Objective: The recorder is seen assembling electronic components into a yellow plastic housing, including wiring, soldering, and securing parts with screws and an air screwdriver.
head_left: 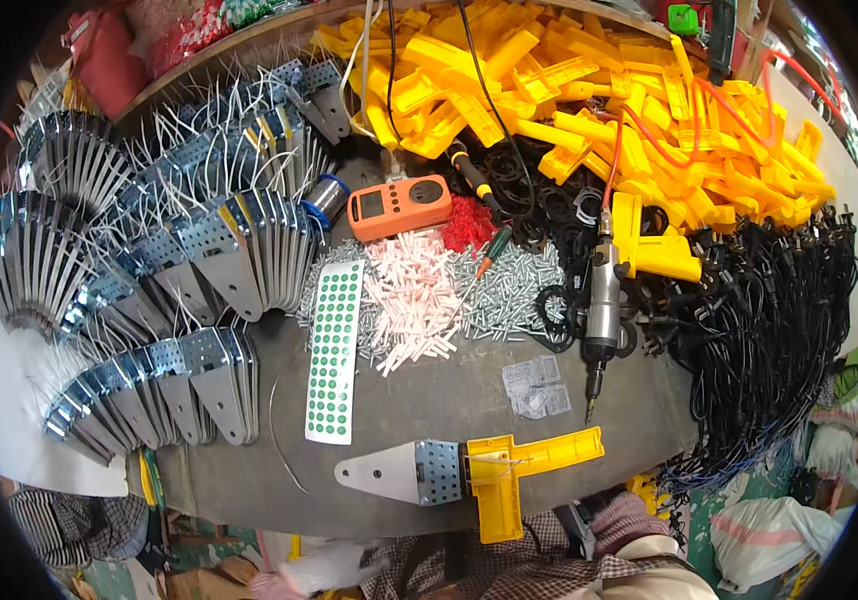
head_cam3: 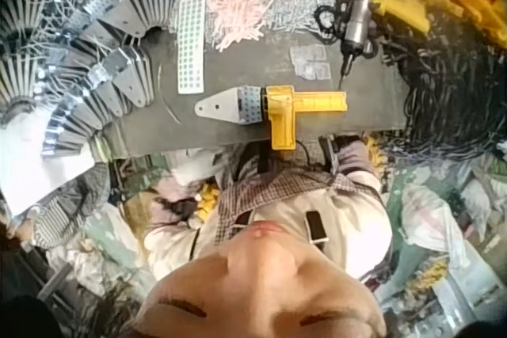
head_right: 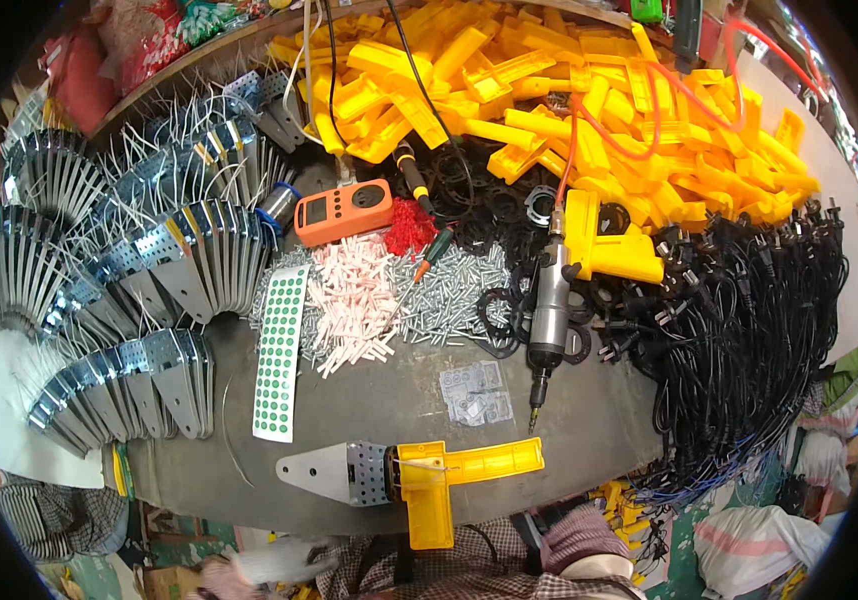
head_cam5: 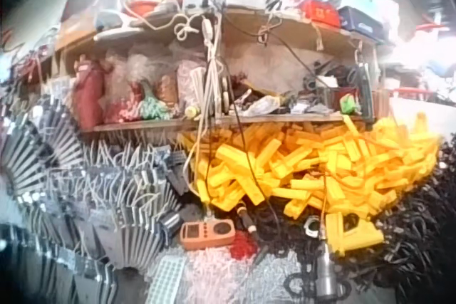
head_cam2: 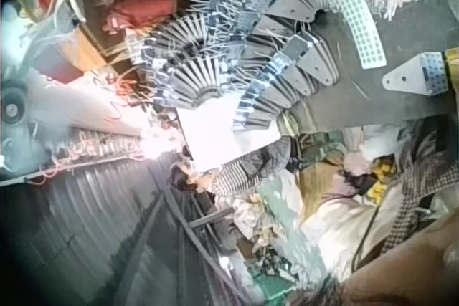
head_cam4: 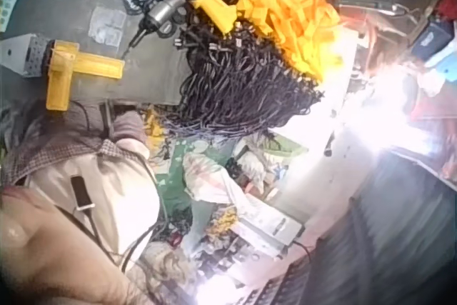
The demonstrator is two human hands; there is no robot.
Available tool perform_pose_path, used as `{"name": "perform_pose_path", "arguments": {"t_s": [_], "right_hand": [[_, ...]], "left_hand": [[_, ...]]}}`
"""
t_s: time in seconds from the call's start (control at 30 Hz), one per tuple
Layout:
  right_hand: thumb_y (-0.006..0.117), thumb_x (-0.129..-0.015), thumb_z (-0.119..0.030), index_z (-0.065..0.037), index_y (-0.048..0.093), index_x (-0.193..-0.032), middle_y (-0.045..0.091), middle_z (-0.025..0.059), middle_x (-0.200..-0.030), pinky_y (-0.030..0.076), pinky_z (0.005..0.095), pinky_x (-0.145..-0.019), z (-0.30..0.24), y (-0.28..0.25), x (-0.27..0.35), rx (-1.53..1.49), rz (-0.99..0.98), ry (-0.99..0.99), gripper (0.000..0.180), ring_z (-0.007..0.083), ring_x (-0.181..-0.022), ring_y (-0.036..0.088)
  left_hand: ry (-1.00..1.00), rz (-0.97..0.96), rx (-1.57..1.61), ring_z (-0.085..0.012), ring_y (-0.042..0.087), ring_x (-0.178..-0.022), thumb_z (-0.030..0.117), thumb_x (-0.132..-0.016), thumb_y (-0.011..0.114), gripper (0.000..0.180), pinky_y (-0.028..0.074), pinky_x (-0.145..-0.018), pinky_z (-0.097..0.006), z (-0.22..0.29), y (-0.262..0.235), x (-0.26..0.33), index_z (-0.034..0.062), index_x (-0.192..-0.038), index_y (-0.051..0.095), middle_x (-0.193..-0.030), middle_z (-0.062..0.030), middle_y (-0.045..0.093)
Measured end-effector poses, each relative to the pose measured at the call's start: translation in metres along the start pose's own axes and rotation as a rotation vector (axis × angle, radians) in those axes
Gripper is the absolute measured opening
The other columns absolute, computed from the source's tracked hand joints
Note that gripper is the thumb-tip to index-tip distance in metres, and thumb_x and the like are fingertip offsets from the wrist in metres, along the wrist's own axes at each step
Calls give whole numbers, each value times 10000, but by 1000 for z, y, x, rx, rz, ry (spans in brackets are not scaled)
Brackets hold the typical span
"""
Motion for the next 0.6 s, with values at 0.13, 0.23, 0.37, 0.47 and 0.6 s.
{"name": "perform_pose_path", "arguments": {"t_s": [0.13,0.23,0.37,0.47,0.6], "right_hand": [[566,-1018,-317,-61,590,-1350,611,192,-1355,475,404,-1046,-2,-4,-5,-19,44,-11,420,300,-1241,595],[563,-1021,-318,-56,586,-1353,607,193,-1359,471,404,-1051,0,-4,-7,-24,58,-27,424,299,-1248,590],[559,-1024,-319,-49,582,-1357,603,195,-1365,466,405,-1058,16,-3,10,-15,24,-39,429,297,-1258,584],[556,-1027,-319,-45,579,-1360,599,196,-1369,462,405,-1063,1,17,21,-103,-179,-254,432,296,-1265,579],[552,-1030,-320,-38,575,-1364,595,197,-1375,457,406,-1070,-15,-39,100,-491,-683,-778,437,295,-1275,573]], "left_hand": [[179,-1000,617,-224,603,-1223,324,-1063,526,456,461,-1074,-361,51,-67,-11,11,-1392,565,-1300,-137,666],[69,-410,657,-192,674,-1078,349,-1009,621,452,534,-975,-364,80,-135,-74,18,-1317,637,-1204,-99,714],[288,418,-169,-361,662,-904,255,-953,654,203,545,-775,-425,89,-129,-197,68,-1032,637,-946,-175,665],[209,449,-226,-389,634,-927,216,-913,690,212,513,-784,-476,68,-121,-213,28,-991,632,-943,-194,647],[192,477,-176,-399,621,-914,142,-875,686,157,502,-794,-474,77,-113,-219,25,-960,624,-940,-195,633]]}}
Point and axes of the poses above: each hand's wrist, its own x-axis away from the middle knuckle, its own y-axis out of the palm, z = x × y, the point moved 4 cm from there along -x, towards the middle knuckle
